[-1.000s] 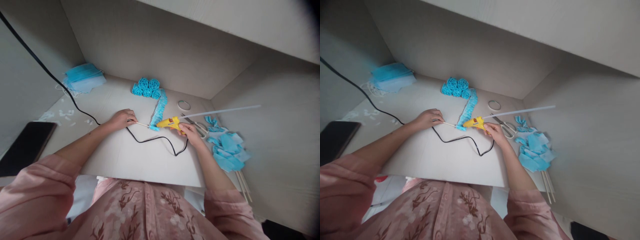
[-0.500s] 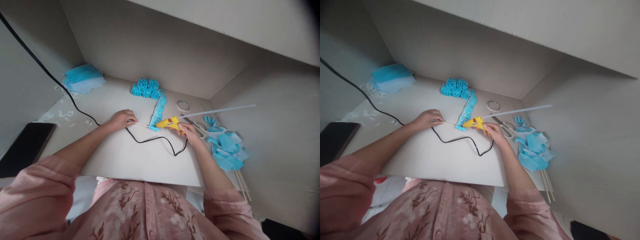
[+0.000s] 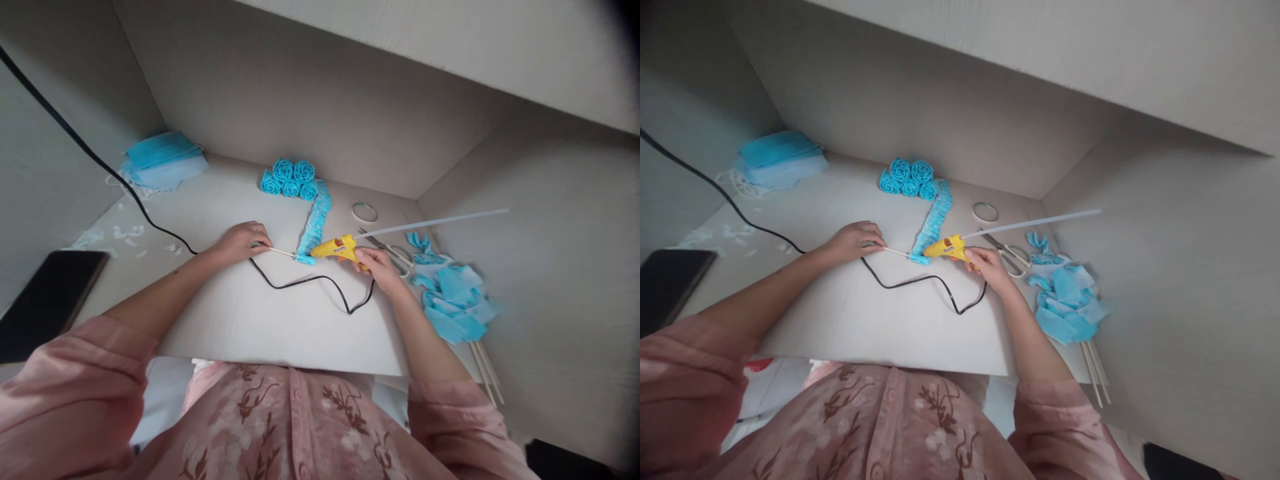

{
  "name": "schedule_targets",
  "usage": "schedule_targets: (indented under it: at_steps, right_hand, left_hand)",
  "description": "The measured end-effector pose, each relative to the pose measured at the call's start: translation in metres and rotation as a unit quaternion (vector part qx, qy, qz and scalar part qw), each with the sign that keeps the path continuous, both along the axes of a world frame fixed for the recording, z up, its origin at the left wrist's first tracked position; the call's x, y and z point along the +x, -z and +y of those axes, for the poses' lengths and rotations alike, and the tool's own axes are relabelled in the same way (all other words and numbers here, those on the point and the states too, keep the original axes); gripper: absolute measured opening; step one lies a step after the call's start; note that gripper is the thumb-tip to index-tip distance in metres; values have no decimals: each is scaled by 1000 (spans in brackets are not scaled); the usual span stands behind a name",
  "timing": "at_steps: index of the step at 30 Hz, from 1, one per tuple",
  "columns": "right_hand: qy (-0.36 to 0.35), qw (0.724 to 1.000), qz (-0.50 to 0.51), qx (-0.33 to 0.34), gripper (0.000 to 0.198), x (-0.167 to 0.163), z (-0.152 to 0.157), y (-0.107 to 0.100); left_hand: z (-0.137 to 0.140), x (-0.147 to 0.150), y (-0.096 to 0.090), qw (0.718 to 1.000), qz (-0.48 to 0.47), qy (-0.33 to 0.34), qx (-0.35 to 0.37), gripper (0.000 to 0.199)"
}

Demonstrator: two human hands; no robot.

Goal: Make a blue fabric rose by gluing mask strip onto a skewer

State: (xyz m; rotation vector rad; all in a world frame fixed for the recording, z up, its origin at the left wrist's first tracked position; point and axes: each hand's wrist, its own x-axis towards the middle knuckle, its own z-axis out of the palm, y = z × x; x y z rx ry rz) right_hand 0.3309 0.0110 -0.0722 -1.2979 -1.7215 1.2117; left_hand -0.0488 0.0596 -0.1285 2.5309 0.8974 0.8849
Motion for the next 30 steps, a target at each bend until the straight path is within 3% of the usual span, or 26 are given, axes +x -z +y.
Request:
schedule_targets:
  at_steps: [30]
  right_hand:
    - [-13,1000,-14,3,50,0,0,-1]
  left_hand:
    - [-3,2,-5,1000,2,0,13,30]
